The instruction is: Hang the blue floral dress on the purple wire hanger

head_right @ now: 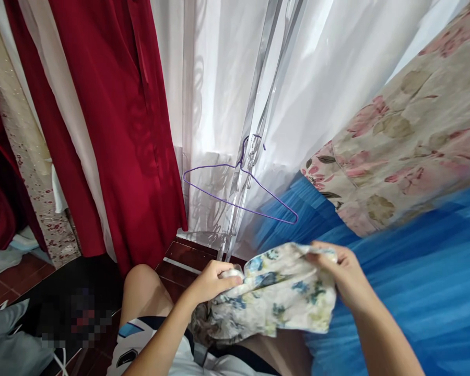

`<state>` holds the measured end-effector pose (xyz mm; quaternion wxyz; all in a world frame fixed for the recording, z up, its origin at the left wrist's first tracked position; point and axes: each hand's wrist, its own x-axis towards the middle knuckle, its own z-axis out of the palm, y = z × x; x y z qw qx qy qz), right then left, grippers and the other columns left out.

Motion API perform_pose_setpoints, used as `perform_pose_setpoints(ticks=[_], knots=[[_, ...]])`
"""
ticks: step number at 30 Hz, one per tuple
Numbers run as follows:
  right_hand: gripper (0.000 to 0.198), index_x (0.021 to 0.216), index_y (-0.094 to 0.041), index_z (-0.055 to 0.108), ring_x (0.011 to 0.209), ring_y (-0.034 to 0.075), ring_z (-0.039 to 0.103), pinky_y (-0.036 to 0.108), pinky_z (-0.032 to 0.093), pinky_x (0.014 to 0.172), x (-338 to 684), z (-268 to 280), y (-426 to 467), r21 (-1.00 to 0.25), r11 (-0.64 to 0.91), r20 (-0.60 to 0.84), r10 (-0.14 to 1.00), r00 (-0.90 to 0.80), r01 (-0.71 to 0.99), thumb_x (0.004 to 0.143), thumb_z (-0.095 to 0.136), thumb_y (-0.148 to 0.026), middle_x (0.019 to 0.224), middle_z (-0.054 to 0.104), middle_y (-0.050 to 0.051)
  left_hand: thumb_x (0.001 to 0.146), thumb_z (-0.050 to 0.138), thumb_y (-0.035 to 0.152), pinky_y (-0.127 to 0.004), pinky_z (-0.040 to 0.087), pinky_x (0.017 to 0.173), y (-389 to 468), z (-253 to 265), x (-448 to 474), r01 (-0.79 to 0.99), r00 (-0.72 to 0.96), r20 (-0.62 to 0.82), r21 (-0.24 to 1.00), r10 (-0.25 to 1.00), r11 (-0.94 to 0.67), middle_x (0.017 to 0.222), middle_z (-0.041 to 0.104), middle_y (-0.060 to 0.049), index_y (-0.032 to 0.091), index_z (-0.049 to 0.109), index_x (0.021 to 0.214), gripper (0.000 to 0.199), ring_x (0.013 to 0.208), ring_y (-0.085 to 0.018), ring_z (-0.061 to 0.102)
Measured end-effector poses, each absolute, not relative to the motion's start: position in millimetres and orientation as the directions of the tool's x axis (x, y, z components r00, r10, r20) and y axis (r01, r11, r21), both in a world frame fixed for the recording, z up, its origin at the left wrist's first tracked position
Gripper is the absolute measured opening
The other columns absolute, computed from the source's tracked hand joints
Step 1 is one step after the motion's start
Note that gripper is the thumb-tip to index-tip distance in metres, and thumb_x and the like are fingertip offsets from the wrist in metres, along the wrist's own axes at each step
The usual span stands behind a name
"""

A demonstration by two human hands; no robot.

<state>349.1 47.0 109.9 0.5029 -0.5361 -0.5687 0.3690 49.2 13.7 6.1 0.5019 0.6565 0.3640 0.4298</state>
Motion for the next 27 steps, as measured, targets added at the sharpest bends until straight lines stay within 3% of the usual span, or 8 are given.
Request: perform_pose_setpoints(ticks=[2, 4, 7, 12, 14, 18, 22, 27], knots=[[0.019, 0.062, -0.019, 0.064, 0.042, 0.011, 0.041, 0.023, 0.029, 0.041, 362, 129, 81, -0.959, 0.225, 0.261, 0.938, 0.227, 0.172, 0.057, 0.079, -0.029, 0.049, 0.051, -0.004, 0.079, 0.066, 0.051, -0.024, 0.024, 0.056, 11, 16, 50, 0.111, 0.354, 0.198, 0.962, 0.914, -0.251, 0.064, 0.036, 0.004, 0.015, 0.051, 0.064, 0.041, 0.063, -0.011, 0.032], [0.016, 0.06, -0.017, 0.065, 0.049, 0.012, 0.047, 0.023, 0.034, 0.046, 365, 147, 114, -0.935, 0.321, 0.352, 0.884, 0.308, 0.148, 0.055, 0.078, -0.025, 0.055, 0.056, -0.003, 0.079, 0.066, 0.049, -0.024, 0.024, 0.056, 6, 28, 52, 0.135, 0.362, 0.216, 0.95, 0.907, -0.28, 0.064, 0.034, 0.004, 0.016, 0.048, 0.063, 0.041, 0.063, -0.01, 0.031], [0.019, 0.07, -0.016, 0.071, 0.061, 0.014, 0.054, 0.024, 0.041, 0.059, 350, 169, 151, -0.911, 0.395, 0.412, 0.87, 0.27, 0.12, 0.06, 0.081, -0.029, 0.066, 0.065, -0.001, 0.084, 0.063, 0.044, -0.023, 0.025, 0.058, 3, 49, 51, 0.123, 0.332, 0.301, 0.926, 0.894, -0.358, 0.065, 0.035, 0.004, 0.016, 0.043, 0.064, 0.039, 0.065, -0.011, 0.034], [0.028, 0.096, -0.011, 0.073, 0.069, 0.015, 0.062, 0.03, 0.042, 0.069, 304, 178, 171, -0.973, 0.229, 0.226, 0.968, -0.113, 0.015, 0.083, 0.069, -0.035, 0.082, 0.073, 0.007, 0.088, 0.058, 0.044, -0.023, 0.029, 0.061, 14, 78, 30, 0.023, 0.154, 0.399, 0.913, 0.904, -0.407, 0.069, 0.037, 0.002, 0.017, 0.047, 0.069, 0.035, 0.068, -0.012, 0.037], [0.026, 0.095, -0.01, 0.072, 0.068, 0.017, 0.065, 0.033, 0.043, 0.071, 291, 175, 171, -0.989, 0.148, 0.151, 0.977, -0.148, -0.032, 0.087, 0.065, -0.034, 0.079, 0.074, 0.008, 0.089, 0.058, 0.046, -0.023, 0.03, 0.062, 19, 81, 19, -0.037, 0.092, 0.393, 0.919, 0.915, -0.391, 0.069, 0.038, 0.002, 0.017, 0.048, 0.071, 0.035, 0.068, -0.013, 0.037], [0.023, 0.09, -0.009, 0.072, 0.062, 0.019, 0.067, 0.034, 0.046, 0.071, 276, 167, 167, -0.991, 0.044, 0.069, 0.976, -0.206, -0.127, 0.087, 0.065, -0.031, 0.071, 0.074, 0.009, 0.088, 0.06, 0.045, -0.022, 0.03, 0.062, 24, 71, 7, -0.172, 0.023, 0.353, 0.923, 0.935, -0.344, 0.07, 0.039, 0.003, 0.017, 0.05, 0.075, 0.033, 0.068, -0.012, 0.037], [0.027, 0.103, -0.01, 0.072, 0.074, 0.02, 0.07, 0.031, 0.049, 0.076, 266, 163, 159, -0.984, 0.051, 0.1, 0.951, -0.292, -0.17, 0.086, 0.068, -0.03, 0.082, 0.076, 0.008, 0.088, 0.062, 0.044, -0.022, 0.03, 0.062, 20, 60, 9, -0.266, 0.051, 0.31, 0.92, 0.949, -0.287, 0.071, 0.04, 0.003, 0.016, 0.051, 0.077, 0.032, 0.068, -0.011, 0.037], [0.038, 0.099, -0.014, 0.073, 0.069, 0.023, 0.069, 0.034, 0.051, 0.068, 262, 149, 150, -0.986, -0.037, 0.019, 0.944, -0.329, -0.162, 0.073, 0.077, -0.041, 0.079, 0.075, 0.006, 0.088, 0.063, 0.041, -0.022, 0.027, 0.06, 12, 54, 14, -0.295, 0.139, 0.304, 0.921, 0.943, -0.253, 0.069, 0.038, 0.003, 0.014, 0.054, 0.076, 0.031, 0.066, -0.01, 0.034]])
